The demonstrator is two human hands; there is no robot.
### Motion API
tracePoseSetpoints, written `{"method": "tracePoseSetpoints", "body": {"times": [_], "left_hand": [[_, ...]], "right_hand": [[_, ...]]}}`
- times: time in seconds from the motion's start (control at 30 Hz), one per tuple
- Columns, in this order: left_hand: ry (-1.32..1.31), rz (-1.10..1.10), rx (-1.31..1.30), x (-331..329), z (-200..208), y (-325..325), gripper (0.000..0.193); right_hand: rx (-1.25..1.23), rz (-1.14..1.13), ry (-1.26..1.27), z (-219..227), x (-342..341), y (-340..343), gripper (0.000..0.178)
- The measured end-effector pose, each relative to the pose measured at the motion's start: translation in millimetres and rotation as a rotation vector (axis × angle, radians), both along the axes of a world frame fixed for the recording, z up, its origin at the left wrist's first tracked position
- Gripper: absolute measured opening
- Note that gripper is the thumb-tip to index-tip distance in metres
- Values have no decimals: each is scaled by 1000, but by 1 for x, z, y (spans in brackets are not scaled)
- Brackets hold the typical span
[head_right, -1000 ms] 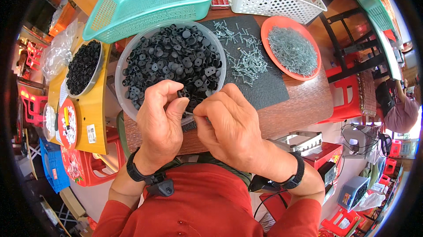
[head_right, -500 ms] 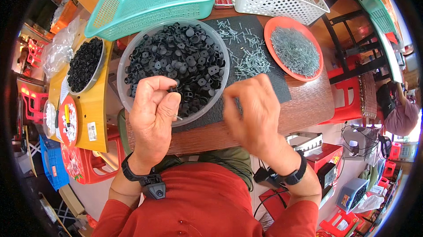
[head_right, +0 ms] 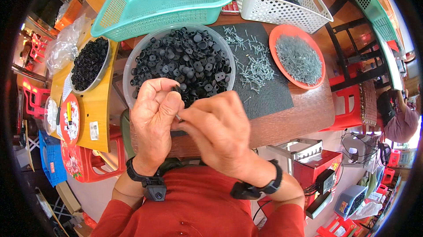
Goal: Assembling small black plastic components by inserting metal pins into them.
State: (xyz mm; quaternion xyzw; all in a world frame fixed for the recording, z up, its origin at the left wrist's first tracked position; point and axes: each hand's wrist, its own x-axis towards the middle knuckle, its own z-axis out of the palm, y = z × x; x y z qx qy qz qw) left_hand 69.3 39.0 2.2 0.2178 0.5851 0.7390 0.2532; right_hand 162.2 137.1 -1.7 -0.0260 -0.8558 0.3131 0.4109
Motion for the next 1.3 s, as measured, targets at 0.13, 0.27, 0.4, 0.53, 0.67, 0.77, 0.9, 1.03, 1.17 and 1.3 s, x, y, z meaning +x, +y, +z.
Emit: {"method": "tracePoseSetpoints", "body": {"times": [0.13, 0.27, 0.4, 0.53, 0.67, 0.77, 0.9, 1.03, 1.17, 1.3], "left_hand": [[-19, 7, 83, -4, -6, -7, 24], [-197, -122, 162, -18, -9, -17, 24], [-383, -284, 358, -30, -25, -29, 27], [-437, -321, 398, -29, -27, -36, 26], [-378, -245, 300, -27, -20, -40, 25], [-348, -215, 274, -25, -17, -41, 24], [-290, -215, 252, -24, -16, -43, 24], [-20, -180, 171, -26, -15, -46, 21], [347, -156, 10, -32, -9, -50, 22], [357, -153, 5, -30, -4, -50, 16]], "right_hand": [[-50, 21, 84, -7, -12, -8, 29], [-151, 43, 72, 5, -11, -9, 25], [-451, 34, -16, 13, -5, -7, 22], [-77, 102, -116, 16, -10, 4, 21], [-62, 127, -129, 24, -14, -5, 20], [-352, 82, -219, 25, -12, -13, 20], [-385, 105, -275, 25, -11, -10, 18], [-607, 130, -375, 30, -11, -10, 15], [-781, 160, -420, 32, -12, -10, 13], [-918, 176, -403, 29, -19, -13, 12]]}}
